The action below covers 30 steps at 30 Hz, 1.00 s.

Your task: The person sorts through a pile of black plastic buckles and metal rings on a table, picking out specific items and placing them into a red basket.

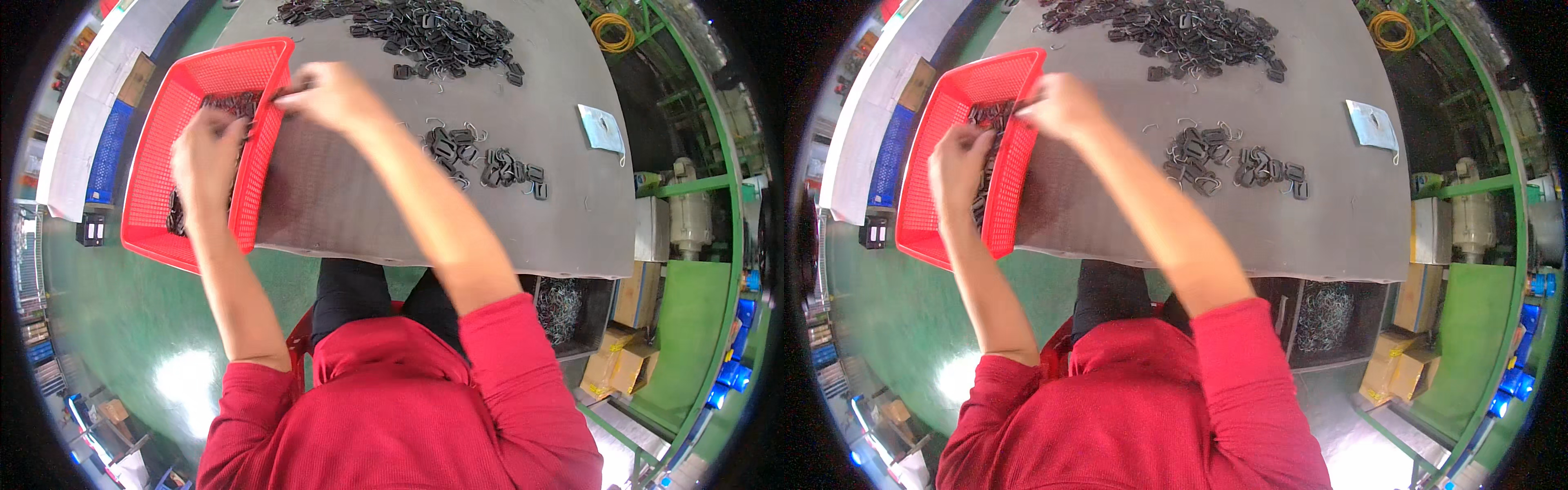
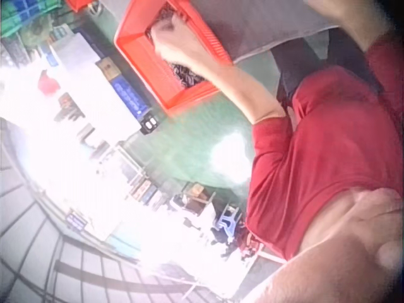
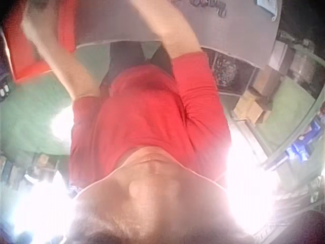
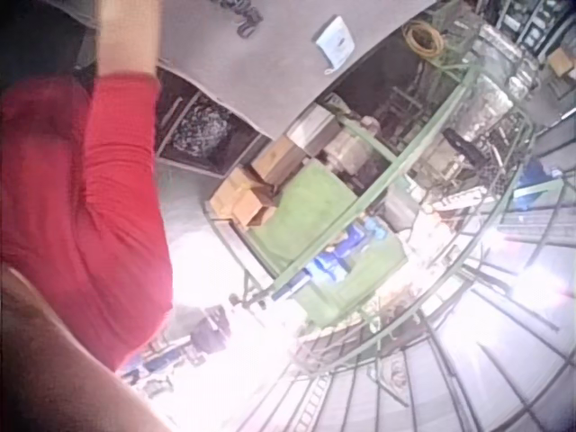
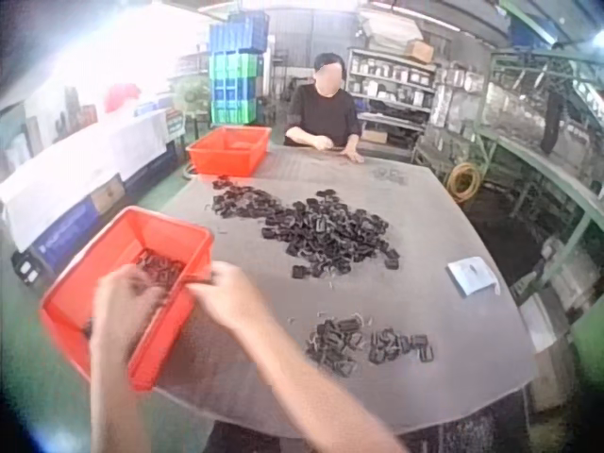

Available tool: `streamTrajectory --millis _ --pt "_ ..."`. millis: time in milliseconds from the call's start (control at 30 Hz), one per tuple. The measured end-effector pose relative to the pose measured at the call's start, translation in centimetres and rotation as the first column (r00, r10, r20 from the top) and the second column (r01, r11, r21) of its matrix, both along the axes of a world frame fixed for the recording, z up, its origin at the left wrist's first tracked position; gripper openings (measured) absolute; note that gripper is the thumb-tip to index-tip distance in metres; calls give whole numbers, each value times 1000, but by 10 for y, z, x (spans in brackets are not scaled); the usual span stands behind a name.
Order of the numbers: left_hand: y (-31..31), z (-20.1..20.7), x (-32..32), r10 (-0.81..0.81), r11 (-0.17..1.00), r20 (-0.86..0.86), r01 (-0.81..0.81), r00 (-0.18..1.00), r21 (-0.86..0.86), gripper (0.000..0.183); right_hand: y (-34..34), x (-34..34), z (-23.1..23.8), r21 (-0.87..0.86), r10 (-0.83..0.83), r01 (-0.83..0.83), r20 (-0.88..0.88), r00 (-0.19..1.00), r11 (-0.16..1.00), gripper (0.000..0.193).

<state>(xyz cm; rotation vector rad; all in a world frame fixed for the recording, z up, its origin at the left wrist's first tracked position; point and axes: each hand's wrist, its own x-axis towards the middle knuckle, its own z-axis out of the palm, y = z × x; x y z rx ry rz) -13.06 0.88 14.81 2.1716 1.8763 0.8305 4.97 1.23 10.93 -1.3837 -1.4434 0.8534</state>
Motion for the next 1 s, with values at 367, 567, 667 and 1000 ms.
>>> streamTrajectory --millis 367,567,667,1000 --pt "-2 -23 -43 95 951 -58 -74 994 300 26 -12 -37 2 267 -160 120 132 978 956 42" --pt "-71 -80 175 -742 670 138 726 656 158 20 -153 197 -82 119 -672 722 492 554 682 29" --pt "-112 -125 243 -889 457 4 887 458 63 39 -193 237 -102 -22 -676 879 630 383 477 34" --pt "-36 -167 296 -767 641 53 763 639 85 27 -191 290 -103 -214 -666 632 -175 725 745 20"
